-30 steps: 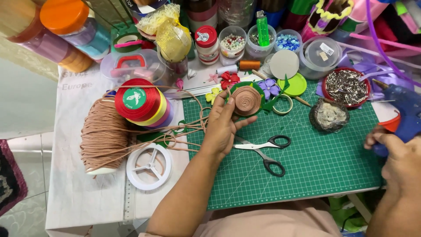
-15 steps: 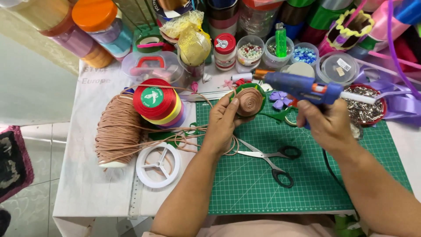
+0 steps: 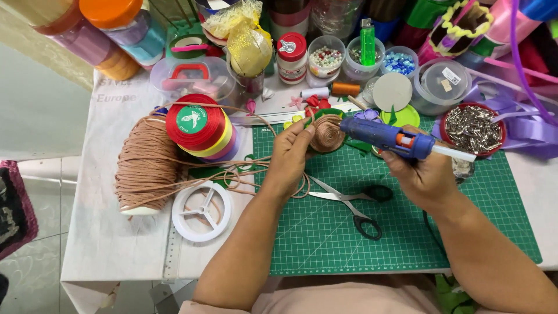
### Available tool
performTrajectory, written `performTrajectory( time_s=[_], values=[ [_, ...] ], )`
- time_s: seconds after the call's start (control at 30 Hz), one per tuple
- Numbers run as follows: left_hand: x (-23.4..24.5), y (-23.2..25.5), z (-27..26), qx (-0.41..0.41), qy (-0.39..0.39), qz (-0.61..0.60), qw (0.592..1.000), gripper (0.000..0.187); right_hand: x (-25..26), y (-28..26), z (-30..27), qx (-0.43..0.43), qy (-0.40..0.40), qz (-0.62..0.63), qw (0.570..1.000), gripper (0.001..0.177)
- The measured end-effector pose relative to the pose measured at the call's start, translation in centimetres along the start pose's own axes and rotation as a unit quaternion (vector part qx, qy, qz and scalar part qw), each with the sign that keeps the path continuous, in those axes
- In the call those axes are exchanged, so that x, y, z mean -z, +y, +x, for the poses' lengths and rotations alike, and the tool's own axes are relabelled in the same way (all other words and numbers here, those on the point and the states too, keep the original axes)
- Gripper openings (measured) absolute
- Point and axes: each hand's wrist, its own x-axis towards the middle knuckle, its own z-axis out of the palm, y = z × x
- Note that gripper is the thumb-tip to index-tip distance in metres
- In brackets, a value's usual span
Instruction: Assembling a decorative miniature hat using twine, ribbons, and a hot glue gun on a craft table.
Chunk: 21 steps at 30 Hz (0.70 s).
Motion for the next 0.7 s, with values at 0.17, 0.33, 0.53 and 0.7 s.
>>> performTrajectory(
  time_s=[0.17, 0.33, 0.53, 0.7],
  values=[
    [-2.3, 4.5, -1.6, 0.052, -0.037, 0.05, 0.997, 0.021, 1.9, 0.5, -1.2, -0.128, -0.073, 0.019, 0.989, 0.023],
    [-2.2, 4.6, -1.6, 0.037, -0.037, 0.109, 0.993, 0.023, 2.1, 1.0, -1.2, -0.09, -0.083, -0.028, 0.992, 0.026],
    [-2.3, 4.4, -1.6, 0.044, -0.021, 0.17, 0.984, 0.031, 2.2, 1.1, -1.1, -0.097, -0.086, -0.032, 0.991, 0.026],
    [-2.5, 4.9, -1.9, 0.032, -0.049, 0.184, 0.981, 0.027, 2.5, 1.2, -1.2, -0.123, -0.102, -0.04, 0.986, 0.03]
  ],
)
